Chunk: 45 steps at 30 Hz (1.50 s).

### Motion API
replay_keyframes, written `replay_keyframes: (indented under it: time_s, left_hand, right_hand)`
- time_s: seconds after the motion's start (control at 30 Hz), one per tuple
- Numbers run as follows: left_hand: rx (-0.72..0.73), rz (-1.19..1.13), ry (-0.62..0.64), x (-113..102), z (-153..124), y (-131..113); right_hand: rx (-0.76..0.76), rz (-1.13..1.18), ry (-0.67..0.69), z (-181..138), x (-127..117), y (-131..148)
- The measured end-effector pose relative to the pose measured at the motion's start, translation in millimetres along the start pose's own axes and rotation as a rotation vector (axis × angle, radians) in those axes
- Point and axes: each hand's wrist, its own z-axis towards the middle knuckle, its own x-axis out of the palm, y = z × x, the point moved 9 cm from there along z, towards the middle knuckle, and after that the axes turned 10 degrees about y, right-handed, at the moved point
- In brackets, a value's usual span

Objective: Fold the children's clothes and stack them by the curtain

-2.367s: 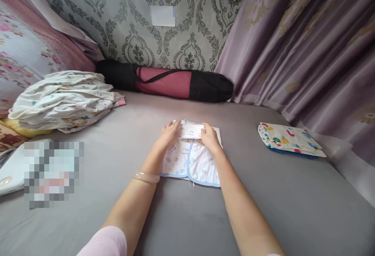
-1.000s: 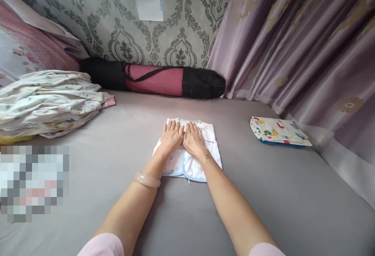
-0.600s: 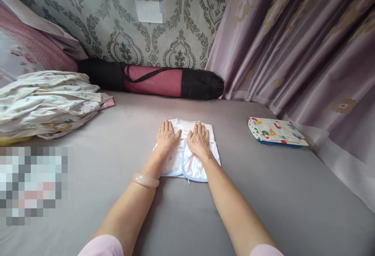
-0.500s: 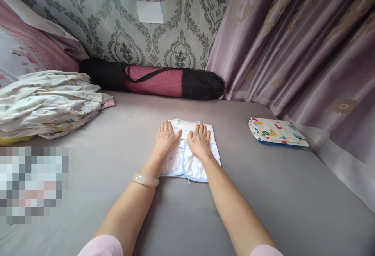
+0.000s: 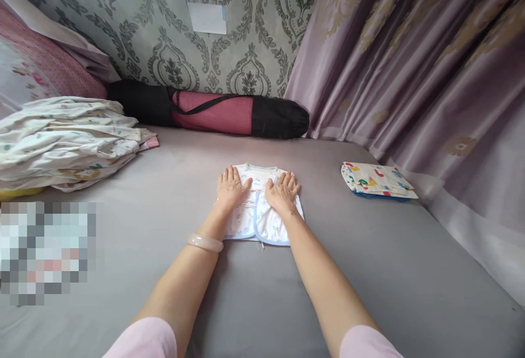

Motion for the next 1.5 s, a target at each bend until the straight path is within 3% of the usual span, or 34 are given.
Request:
replay_keyframes:
  time_s: [0.2,0.33,0.43,0.6,0.73,1.0,1.13,1.3,1.5]
  left_hand:
    - [0.014,-0.354,0.169,-16.5,3.1,16.8]
    - [0.096,-0.511,0.199,-36.8,-20.4,38.1]
    - [0.092,-0.502,0.165,-42.9,-41.3,55.4]
    - [-0.050,-0.385,0.160,-40.9,-65.6,79.8]
    - [-0.091,-0.399,0.237,-37.9,-77.5,86.9]
    - [-0.143,-0.594,0.456,-33.7,-100.8,75.4]
    - [-0.025,-0.611,0.614,-34.2,-113.2,60.7]
    - [0.178,-0.598,0.770,-33.1,-121.0,45.6]
    - [0.303,-0.530,0.775,-42.8,-120.9,43.5]
  right_hand:
    - [-0.095,0.251,0.192,7.4,-12.4,-12.9]
    - [-0.112,0.495,0.124,7.0,-36.6,-51.8]
    - [-0.078,0.571,0.093,-4.7,-43.4,-82.2]
    - [-0.036,0.648,0.225,-41.6,-34.9,-104.7]
    - [-0.044,0.597,0.354,-70.9,-25.2,-110.2]
    - [-0.304,0.602,0.683,-120.8,-23.5,-94.9]
    - [-0.386,0.571,0.834,-133.1,-18.6,-89.8]
    - [-0.519,0.509,0.703,-125.0,-20.6,-88.5]
    - [-0.609,0.275,0.386,-119.2,-37.8,-84.9]
